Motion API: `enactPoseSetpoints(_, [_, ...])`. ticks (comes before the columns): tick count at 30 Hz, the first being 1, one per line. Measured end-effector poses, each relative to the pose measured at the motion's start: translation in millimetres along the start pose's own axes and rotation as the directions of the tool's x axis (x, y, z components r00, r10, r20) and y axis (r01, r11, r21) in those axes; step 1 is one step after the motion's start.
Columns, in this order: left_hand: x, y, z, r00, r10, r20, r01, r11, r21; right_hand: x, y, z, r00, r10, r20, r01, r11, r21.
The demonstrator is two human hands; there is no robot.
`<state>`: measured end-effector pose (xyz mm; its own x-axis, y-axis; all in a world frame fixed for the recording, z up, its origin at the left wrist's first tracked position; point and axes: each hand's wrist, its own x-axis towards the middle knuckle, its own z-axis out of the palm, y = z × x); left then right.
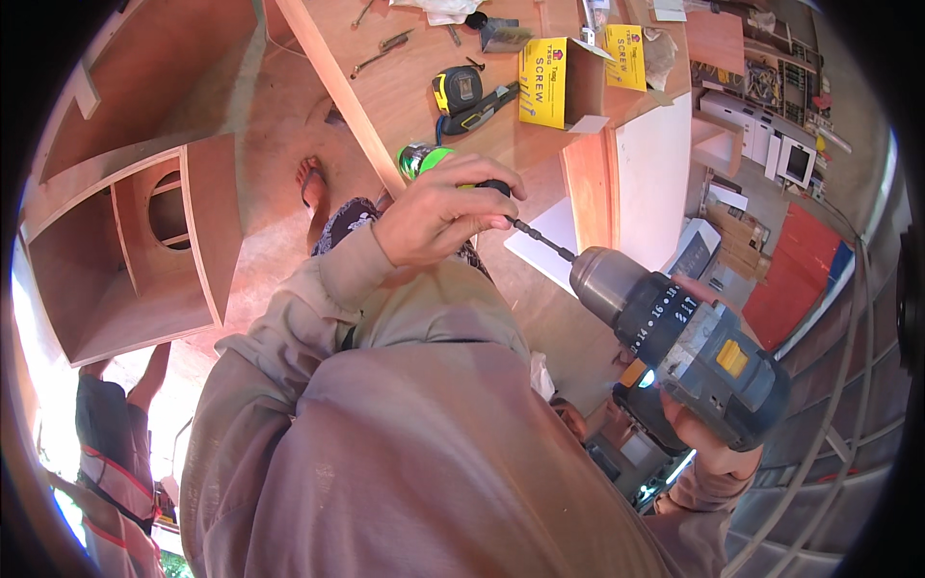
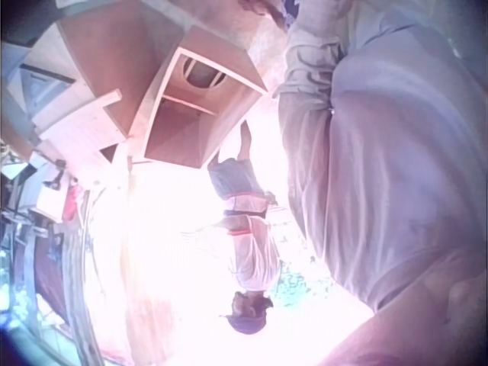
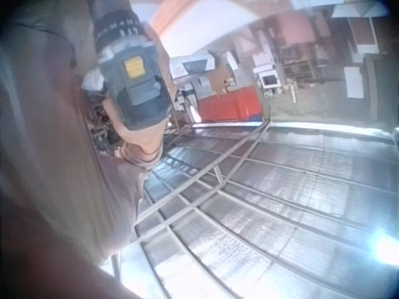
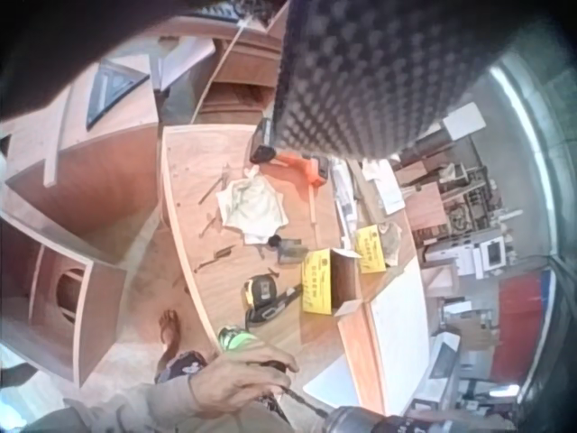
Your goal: The person handles a small green bottle and a white cloth, then uses a cordless drill to drive screws into a wooden cabinet. The person also picks up a screw from the floor and continues drilling into the cabinet.
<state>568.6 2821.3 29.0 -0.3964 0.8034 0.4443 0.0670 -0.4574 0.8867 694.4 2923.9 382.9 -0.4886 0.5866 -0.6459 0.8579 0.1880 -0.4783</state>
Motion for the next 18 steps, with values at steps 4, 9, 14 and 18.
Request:
enactPoseSetpoints(4, [0.1, -0.4, -0.2, 1.000, -0.010, 0.003, 0.010, 1.000, -0.012, 0.5, -3.0, 1.0, 0.998, 0.051, -0.034, -0.050, 0.998, 0.040])
enactPoseSetpoints(9, [1.1, -1.6, -0.9, 1.000, -0.005, 0.017, 0.005, 1.000, -0.006, 1.5, -0.1, 2.3, 1.000, -0.011, -0.015, 0.011, 1.000, 0.025])
enactPoseSetpoints(14, [1.2, 1.2, -2.1, 1.000, -0.015, 0.024, 0.015, 1.000, -0.022, 1.5, 4.3, 2.9, 0.993, -0.116, -0.022, 0.116, 0.993, 0.004])
enactPoseSetpoints(18, [-1.7, 7.7, -2.6, 0.999, -0.029, 0.033, 0.031, 0.999, -0.039, -1.1, 2.7, 0.0, 0.990, -0.142, 0.009, 0.142, 0.987, -0.075])
